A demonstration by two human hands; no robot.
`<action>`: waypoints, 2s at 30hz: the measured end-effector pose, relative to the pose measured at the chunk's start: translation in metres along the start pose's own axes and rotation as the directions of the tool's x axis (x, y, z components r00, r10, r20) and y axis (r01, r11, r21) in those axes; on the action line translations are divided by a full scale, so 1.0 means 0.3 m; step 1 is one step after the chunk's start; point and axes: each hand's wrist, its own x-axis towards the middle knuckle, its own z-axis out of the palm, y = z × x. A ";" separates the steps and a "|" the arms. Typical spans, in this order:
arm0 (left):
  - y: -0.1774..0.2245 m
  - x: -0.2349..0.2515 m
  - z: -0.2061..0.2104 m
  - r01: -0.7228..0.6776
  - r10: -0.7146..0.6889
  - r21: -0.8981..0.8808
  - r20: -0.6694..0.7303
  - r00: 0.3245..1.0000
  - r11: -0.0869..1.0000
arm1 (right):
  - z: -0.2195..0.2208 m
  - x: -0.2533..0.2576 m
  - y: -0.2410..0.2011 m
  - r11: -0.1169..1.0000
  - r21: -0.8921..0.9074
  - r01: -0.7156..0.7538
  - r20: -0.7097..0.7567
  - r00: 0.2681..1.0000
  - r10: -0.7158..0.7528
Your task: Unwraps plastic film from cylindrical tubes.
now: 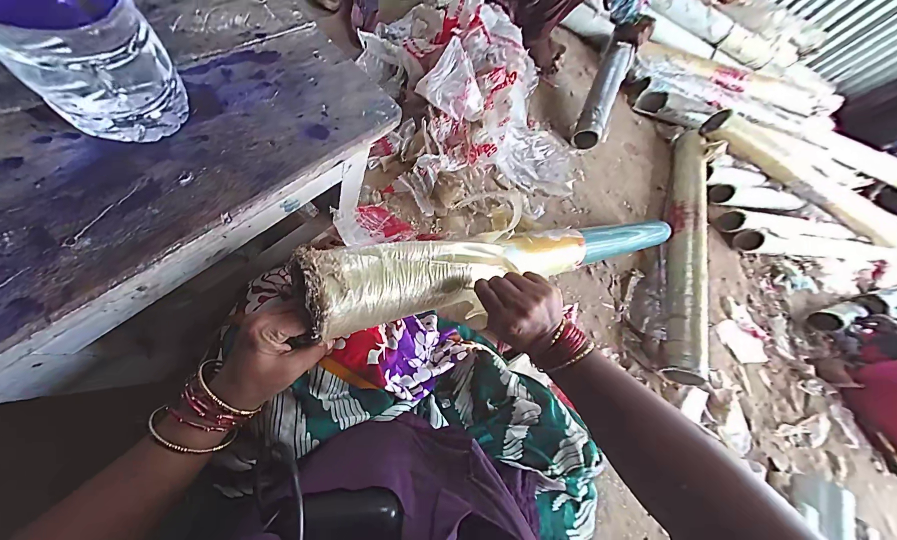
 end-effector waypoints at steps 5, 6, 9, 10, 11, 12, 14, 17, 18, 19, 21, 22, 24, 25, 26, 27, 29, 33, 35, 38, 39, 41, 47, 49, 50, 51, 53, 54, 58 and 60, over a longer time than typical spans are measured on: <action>-0.001 -0.004 -0.002 0.025 -0.025 -0.025 0.007 1.000 0.999 | -0.010 -0.102 0.104 0.996 -0.090 -0.027 0.111 0.993 0.037; -0.002 -0.003 -0.002 0.018 -0.018 -0.017 0.003 1.000 1.000 | -0.017 -0.121 0.130 0.993 -0.119 -0.021 0.145 0.989 0.038; -0.002 -0.006 0.000 -0.015 0.015 0.002 -0.002 1.000 1.000 | -0.032 -0.158 0.179 0.987 -0.158 0.002 0.216 0.976 0.033; -0.001 -0.007 0.003 -0.023 0.023 0.011 -0.004 1.000 1.000 | -0.038 -0.158 0.171 0.986 -0.166 -0.015 0.231 0.971 0.054; -0.002 -0.008 0.002 -0.029 0.030 0.023 -0.005 1.000 0.999 | -0.045 -0.151 0.153 0.983 -0.177 -0.044 0.253 0.963 0.089; -0.005 -0.007 0.000 -0.036 0.037 0.034 -0.012 0.999 0.999 | -0.052 -0.141 0.134 0.979 -0.189 -0.081 0.272 0.953 0.131; -0.007 -0.009 0.002 -0.048 0.049 0.042 -0.014 0.999 0.998 | -0.066 -0.145 0.110 0.962 -0.190 -0.198 0.262 0.934 0.244; -0.001 0.002 -0.002 -0.064 0.064 0.086 -0.005 0.998 0.994 | -0.081 -0.169 0.082 0.745 -0.096 -0.660 0.111 0.737 0.667; 0.010 0.003 -0.007 -0.060 0.061 0.156 0.001 0.998 0.986 | -0.081 -0.173 0.071 0.576 0.012 -0.818 0.087 0.574 0.814; 0.030 0.005 -0.015 -0.061 0.058 0.265 0.018 0.998 0.962 | -0.075 -0.181 0.063 0.371 0.149 -0.917 0.108 0.388 0.915; 0.103 0.035 -0.056 -0.093 0.042 0.505 0.110 0.993 0.858 | -0.036 -0.204 0.052 -0.006 0.397 -0.918 0.235 0.096 0.967; 0.153 0.062 -0.081 -0.110 0.028 0.601 0.144 0.989 0.791 | -0.018 -0.209 0.042 -0.158 0.488 -0.858 0.333 0.016 0.943; 0.268 0.124 -0.128 -0.137 0.025 0.708 0.166 0.986 0.693 | 0.015 -0.195 0.002 -0.361 0.604 -0.710 0.460 -0.059 0.886; 0.315 0.166 -0.132 -0.167 0.060 0.720 0.172 0.983 0.673 | 0.023 -0.185 -0.010 -0.407 0.623 -0.668 0.489 -0.073 0.869; 0.350 0.213 -0.120 -0.219 0.118 0.714 0.189 0.975 0.665 | 0.030 -0.185 -0.019 -0.410 0.639 -0.651 0.497 -0.058 0.866; 0.370 0.266 -0.093 -0.285 0.186 0.688 0.217 0.958 0.667 | 0.040 -0.191 -0.027 -0.385 0.668 -0.637 0.481 -0.026 0.876; 0.378 0.384 -0.003 -0.397 0.251 0.637 0.310 0.917 0.661 | 0.063 -0.207 -0.035 -0.269 0.733 -0.624 0.396 0.070 0.916; 0.363 0.586 0.283 -0.362 -0.034 0.656 0.509 0.860 0.663 | 0.082 -0.220 -0.056 0.069 0.624 -0.778 0.216 0.257 0.942; 0.339 0.647 0.406 -0.245 -0.274 0.714 0.528 0.804 0.655 | 0.089 -0.208 -0.063 0.123 0.585 -0.801 0.167 0.267 0.949; 0.310 0.667 0.531 -0.117 -0.473 0.819 0.434 0.767 0.561 | 0.074 -0.204 -0.045 0.191 0.627 -0.755 0.088 0.313 0.946; 0.310 0.658 0.554 -0.085 -0.493 0.844 0.388 0.779 0.529 | 0.080 -0.209 -0.030 0.234 0.653 -0.720 0.046 0.347 0.937; 0.311 0.631 0.574 -0.071 -0.456 0.861 0.335 0.824 0.504 | 0.096 -0.218 -0.004 0.278 0.687 -0.671 0.041 0.418 0.908; 0.321 0.578 0.586 -0.102 -0.356 0.846 0.326 0.876 0.523 | 0.125 -0.202 0.018 0.296 0.634 -0.715 0.202 0.522 0.829; 0.351 0.575 0.592 -0.067 -0.437 0.890 0.286 0.853 0.452 | 0.108 -0.192 0.019 0.311 0.576 -0.756 0.262 0.531 0.805; 0.368 0.574 0.593 -0.049 -0.499 0.922 0.252 0.829 0.383 | 0.099 -0.185 0.017 0.318 0.543 -0.777 0.309 0.537 0.785; 0.379 0.573 0.590 -0.044 -0.552 0.948 0.222 0.804 0.316 | 0.087 -0.177 0.014 0.322 0.504 -0.801 0.361 0.534 0.764; 0.375 0.571 0.570 -0.094 -0.595 0.962 0.234 0.769 0.257 | 0.075 -0.166 0.007 0.329 0.464 -0.823 0.393 0.524 0.756; 0.367 0.570 0.558 -0.147 -0.589 0.954 0.278 0.759 0.261 | 0.077 -0.165 0.006 0.332 0.460 -0.824 0.379 0.520 0.766; 0.302 0.525 0.514 -0.329 -0.382 0.862 0.473 0.794 0.384 | 0.096 -0.172 -0.013 0.340 0.475 -0.812 0.300 0.513 0.805; 0.277 0.494 0.515 -0.421 -0.243 0.813 0.538 0.807 0.402 | 0.090 -0.176 -0.016 0.342 0.444 -0.828 0.309 0.499 0.809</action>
